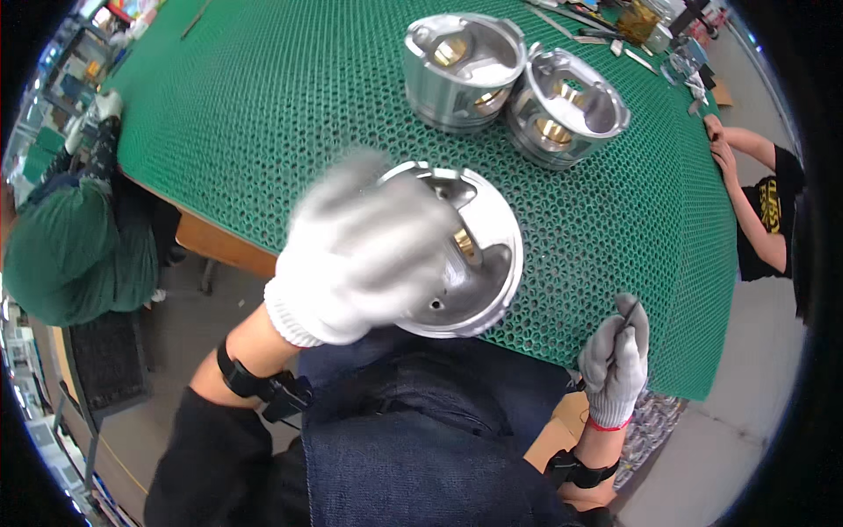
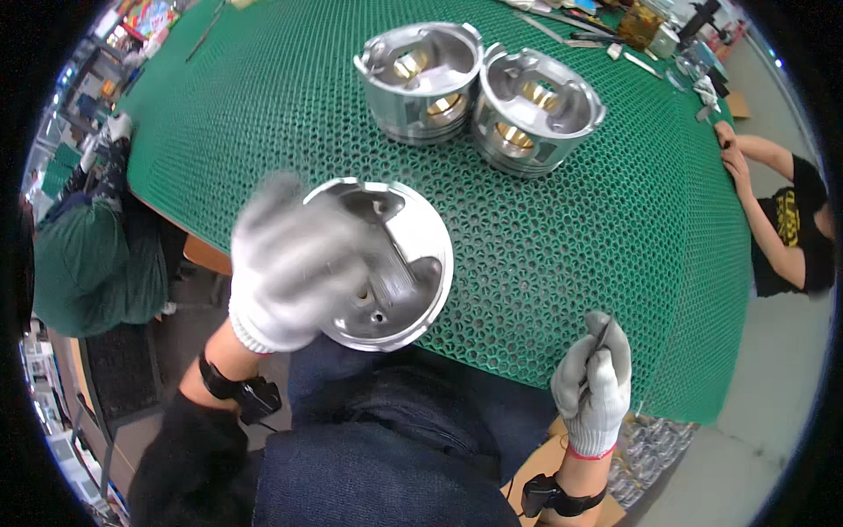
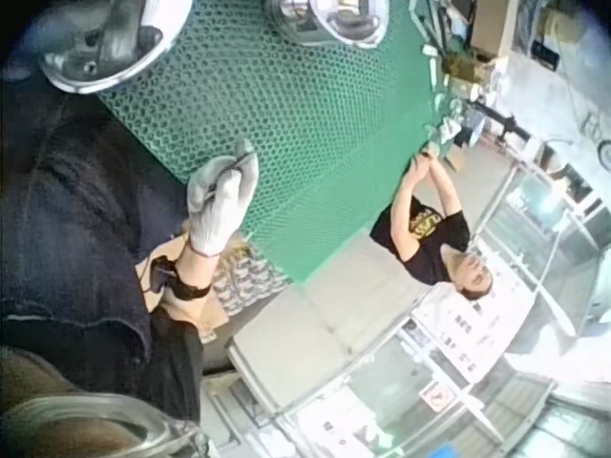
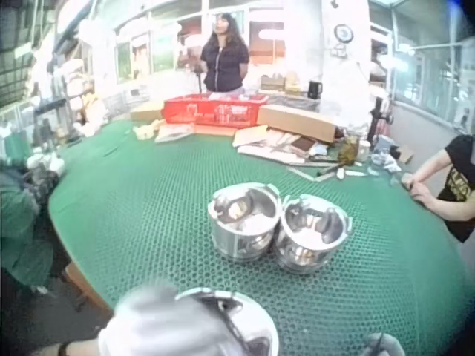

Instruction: Assembling large metal pistons by inserting components and arranging them on a tray.

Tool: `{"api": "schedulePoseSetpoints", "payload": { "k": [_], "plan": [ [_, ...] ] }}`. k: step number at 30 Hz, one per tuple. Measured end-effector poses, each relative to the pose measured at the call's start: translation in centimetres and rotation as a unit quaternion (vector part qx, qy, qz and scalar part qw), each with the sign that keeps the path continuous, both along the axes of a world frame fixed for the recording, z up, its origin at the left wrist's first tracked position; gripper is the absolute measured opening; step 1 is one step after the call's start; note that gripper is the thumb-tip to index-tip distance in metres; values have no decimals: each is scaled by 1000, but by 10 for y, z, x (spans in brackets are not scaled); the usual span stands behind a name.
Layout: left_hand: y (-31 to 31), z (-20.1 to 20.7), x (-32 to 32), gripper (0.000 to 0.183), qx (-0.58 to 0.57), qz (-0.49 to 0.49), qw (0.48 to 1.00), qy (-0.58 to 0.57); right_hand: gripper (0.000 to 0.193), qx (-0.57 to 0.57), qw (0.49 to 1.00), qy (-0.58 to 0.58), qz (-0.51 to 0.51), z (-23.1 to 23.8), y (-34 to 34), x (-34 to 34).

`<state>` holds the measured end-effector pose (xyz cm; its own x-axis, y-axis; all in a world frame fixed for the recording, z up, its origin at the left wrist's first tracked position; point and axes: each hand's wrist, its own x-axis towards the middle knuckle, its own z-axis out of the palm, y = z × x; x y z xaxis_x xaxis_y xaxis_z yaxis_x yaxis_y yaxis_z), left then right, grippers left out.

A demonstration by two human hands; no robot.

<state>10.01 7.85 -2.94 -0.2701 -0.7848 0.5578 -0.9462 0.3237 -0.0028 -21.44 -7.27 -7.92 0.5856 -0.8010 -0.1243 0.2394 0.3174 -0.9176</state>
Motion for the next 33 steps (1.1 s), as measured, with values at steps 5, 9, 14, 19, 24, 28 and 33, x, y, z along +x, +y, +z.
{"api": "schedulePoseSetpoints", "payload": {
  "k": [5, 9, 14, 19, 24, 28, 33],
  "plan": [
    [-3, -58, -8, 54, 33, 166, 863, 477, 46, -24, 1000, 8, -6, 1, 11, 3],
    [-35, 8, -44, 43, -56, 70, 993, 79, 36, -81, 987, 132, 37, 14, 18, 2],
    [-38, 15, -101, 47, 49, 30, 998, -10, 28, -423, 889, 159, 79, 33, 25, 1],
    [-40, 16, -104, 51, 54, 40, 998, -4, 24, -413, 893, 173, 52, 30, 28, 12],
    [-46, 16, -104, 47, 68, 38, 997, -21, 23, -442, 882, 157, 33, 30, 27, 17],
    [-66, 23, -99, 42, 94, 12, 995, -7, 22, -497, 847, 186, 40, 35, 19, 19],
    [-109, 45, -97, 39, 280, 57, 958, -42, 19, -532, 827, 174, 58, 35, 8, 25]
  ]
}}
